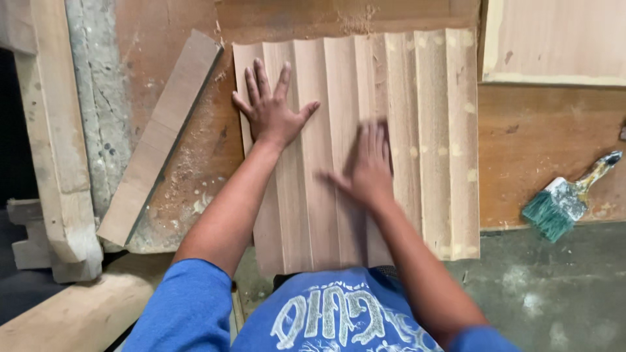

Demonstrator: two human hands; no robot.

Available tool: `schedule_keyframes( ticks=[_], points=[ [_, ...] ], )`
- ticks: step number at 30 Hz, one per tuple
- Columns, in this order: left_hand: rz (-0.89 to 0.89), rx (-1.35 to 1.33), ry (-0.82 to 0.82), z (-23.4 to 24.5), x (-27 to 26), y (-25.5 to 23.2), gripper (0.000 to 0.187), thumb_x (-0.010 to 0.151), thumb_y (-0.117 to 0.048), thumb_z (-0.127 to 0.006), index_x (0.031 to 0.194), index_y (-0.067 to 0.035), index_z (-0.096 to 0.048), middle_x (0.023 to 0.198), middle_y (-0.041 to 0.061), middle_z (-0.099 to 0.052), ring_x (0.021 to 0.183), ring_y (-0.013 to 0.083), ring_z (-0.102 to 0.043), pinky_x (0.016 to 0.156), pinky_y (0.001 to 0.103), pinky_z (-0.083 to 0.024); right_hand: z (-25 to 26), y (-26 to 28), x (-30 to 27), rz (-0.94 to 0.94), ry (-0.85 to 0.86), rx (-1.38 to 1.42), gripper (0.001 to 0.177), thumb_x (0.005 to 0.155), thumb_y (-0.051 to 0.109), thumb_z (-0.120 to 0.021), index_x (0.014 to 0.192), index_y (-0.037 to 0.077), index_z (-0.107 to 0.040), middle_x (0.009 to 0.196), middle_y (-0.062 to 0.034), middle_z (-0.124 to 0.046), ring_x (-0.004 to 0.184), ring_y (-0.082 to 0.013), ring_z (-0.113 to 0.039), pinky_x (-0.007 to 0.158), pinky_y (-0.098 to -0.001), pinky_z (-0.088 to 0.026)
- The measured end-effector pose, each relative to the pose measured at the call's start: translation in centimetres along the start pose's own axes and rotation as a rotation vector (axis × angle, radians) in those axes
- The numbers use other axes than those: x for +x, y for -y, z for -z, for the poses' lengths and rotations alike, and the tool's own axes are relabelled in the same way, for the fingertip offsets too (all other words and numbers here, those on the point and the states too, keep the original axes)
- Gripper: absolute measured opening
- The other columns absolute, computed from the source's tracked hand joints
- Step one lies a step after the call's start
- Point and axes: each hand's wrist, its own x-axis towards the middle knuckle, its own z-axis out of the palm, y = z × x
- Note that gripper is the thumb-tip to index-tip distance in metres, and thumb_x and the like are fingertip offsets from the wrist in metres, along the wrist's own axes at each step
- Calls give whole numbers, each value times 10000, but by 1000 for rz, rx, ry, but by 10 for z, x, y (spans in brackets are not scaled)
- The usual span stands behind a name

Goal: The person sands a corrugated wooden board on a workbench using a sanding block. They repeatedly smooth the surface and occasionally use a brush to remove dust from the board.

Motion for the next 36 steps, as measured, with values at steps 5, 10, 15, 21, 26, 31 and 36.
schedule_keyframes(
  ticks=[5,10,15,21,26,31,36],
  points=[
    [-12,-40,-37,5,5,-1,1016,794,-901,-542,1627,-368,-309,1685,134,7,1556,387,-2,1152,767,-46,54,29,165,-35,103,9,1331,866,851,-608,1606,-16,80,1700,-210,115,1573,-359,106,1291,-506,-18],
    [-24,-16,-47,2,4,-3,1006,817,-883,-610,1630,-364,-326,1676,138,-6,1552,384,-28,1156,764,-83,59,15,113,-44,113,-69,1122,932,741,-564,1611,-13,-87,1701,-184,-58,1575,-310,-37,1241,-541,-59],
    [-30,2,-22,11,3,-1,990,878,-879,-598,1655,-362,-267,1676,138,21,1553,368,4,1168,764,-70,32,7,-74,-1,132,-112,1107,902,716,-526,1636,105,33,1727,-73,47,1593,-222,33,1192,-633,142],
    [-87,-1,15,-12,-20,20,1057,933,-982,-341,1691,-323,-12,1639,38,275,1557,314,184,1206,721,112,-8,-24,-144,9,209,-170,1157,877,766,-501,1631,62,24,1722,-112,-19,1579,-238,-18,1227,-561,77],
    [-74,69,45,-1,-45,16,952,936,-878,-398,1674,-354,-104,1690,98,106,1580,340,52,1217,707,-25,41,18,-7,-40,201,-190,1242,817,881,-422,1627,105,112,1724,-56,124,1597,-207,75,1235,-579,104],
    [-91,37,8,-4,-47,19,950,943,-833,-502,1677,-321,-185,1690,117,56,1572,356,26,1215,696,-36,46,22,-4,-40,167,-141,1146,885,783,-480,1637,81,25,1724,-99,65,1593,-223,46,1231,-563,114],
    [-89,36,22,-3,-45,16,946,945,-840,-456,1684,-320,-176,1683,113,84,1567,355,52,1215,698,-15,-6,-16,-147,52,80,-93,1178,830,764,-578,1646,93,-55,1735,-76,-50,1598,-245,-41,1213,-646,-8]
  ],
)
